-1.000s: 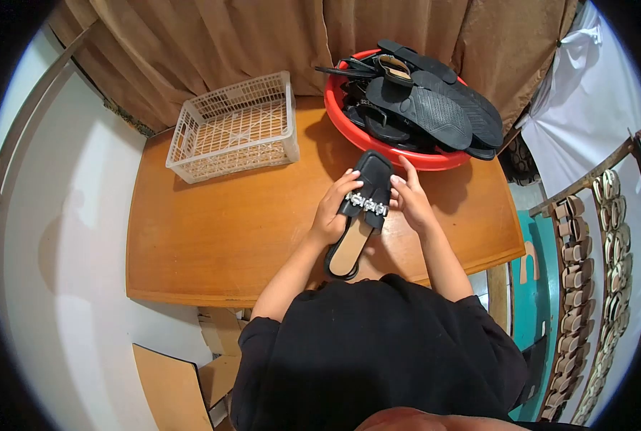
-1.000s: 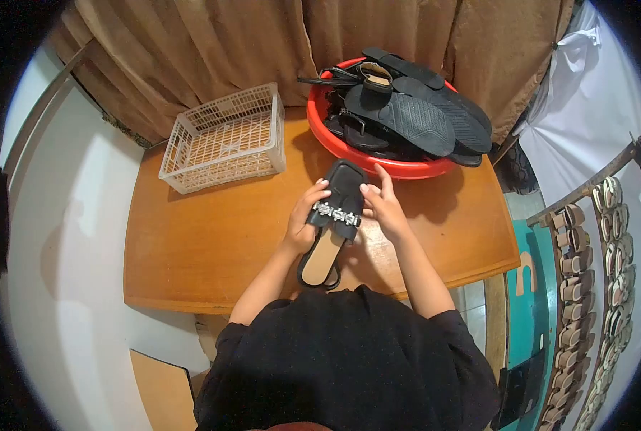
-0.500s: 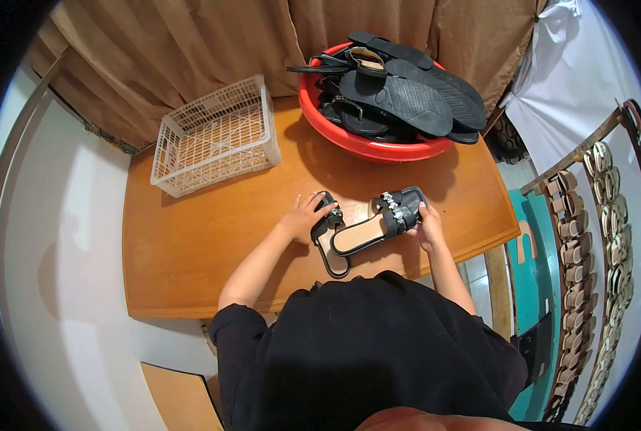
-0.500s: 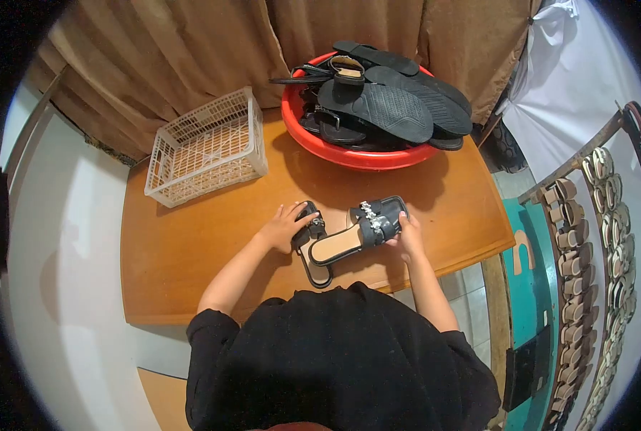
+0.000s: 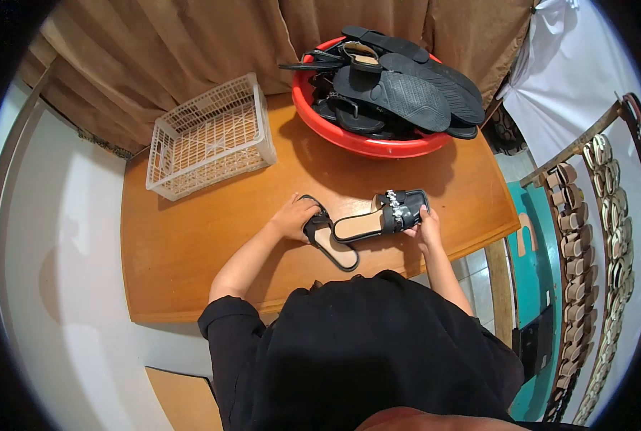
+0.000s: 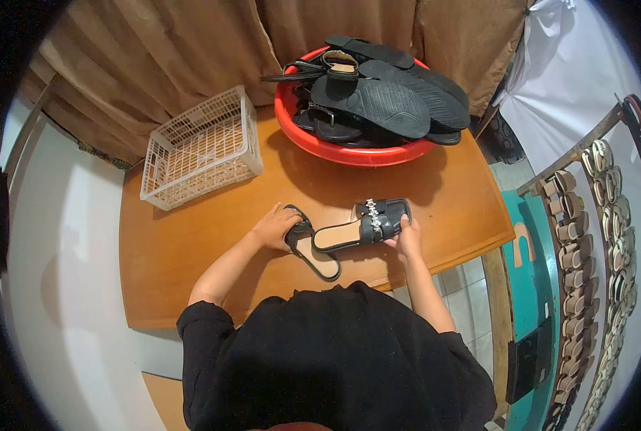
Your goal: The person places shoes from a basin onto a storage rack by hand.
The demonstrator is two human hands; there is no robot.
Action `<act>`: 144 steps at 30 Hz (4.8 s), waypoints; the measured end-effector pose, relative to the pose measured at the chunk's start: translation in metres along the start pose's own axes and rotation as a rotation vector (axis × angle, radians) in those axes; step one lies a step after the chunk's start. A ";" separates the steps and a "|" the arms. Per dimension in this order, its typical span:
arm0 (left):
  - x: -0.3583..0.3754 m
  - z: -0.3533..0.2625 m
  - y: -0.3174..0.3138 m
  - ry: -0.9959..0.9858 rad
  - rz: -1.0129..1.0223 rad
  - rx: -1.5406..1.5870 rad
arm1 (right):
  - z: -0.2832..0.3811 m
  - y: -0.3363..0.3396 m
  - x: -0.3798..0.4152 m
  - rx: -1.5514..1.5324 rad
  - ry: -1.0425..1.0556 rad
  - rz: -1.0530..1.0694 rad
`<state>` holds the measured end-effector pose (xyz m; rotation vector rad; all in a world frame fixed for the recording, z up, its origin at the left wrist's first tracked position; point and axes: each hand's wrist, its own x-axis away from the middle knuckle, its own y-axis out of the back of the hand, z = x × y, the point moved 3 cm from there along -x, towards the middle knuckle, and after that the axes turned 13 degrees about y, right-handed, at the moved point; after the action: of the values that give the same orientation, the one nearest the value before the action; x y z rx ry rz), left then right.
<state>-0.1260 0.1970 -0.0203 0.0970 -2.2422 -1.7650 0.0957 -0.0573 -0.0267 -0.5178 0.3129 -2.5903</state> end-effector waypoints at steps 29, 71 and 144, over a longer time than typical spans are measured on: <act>0.077 -0.002 -0.095 0.784 -0.471 1.182 | -0.086 -0.043 -0.006 0.653 0.463 0.254; 0.012 -0.191 0.001 0.176 -0.072 1.716 | 0.099 -0.013 0.105 -0.245 0.570 0.412; 0.239 -1.565 -0.390 -0.447 1.191 0.808 | 0.142 1.143 0.908 -0.046 0.394 -1.321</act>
<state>0.0096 -1.4282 -0.0223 -1.2629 -2.2659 -0.2450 -0.1192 -1.5076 0.0266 -0.2146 0.1599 -3.9928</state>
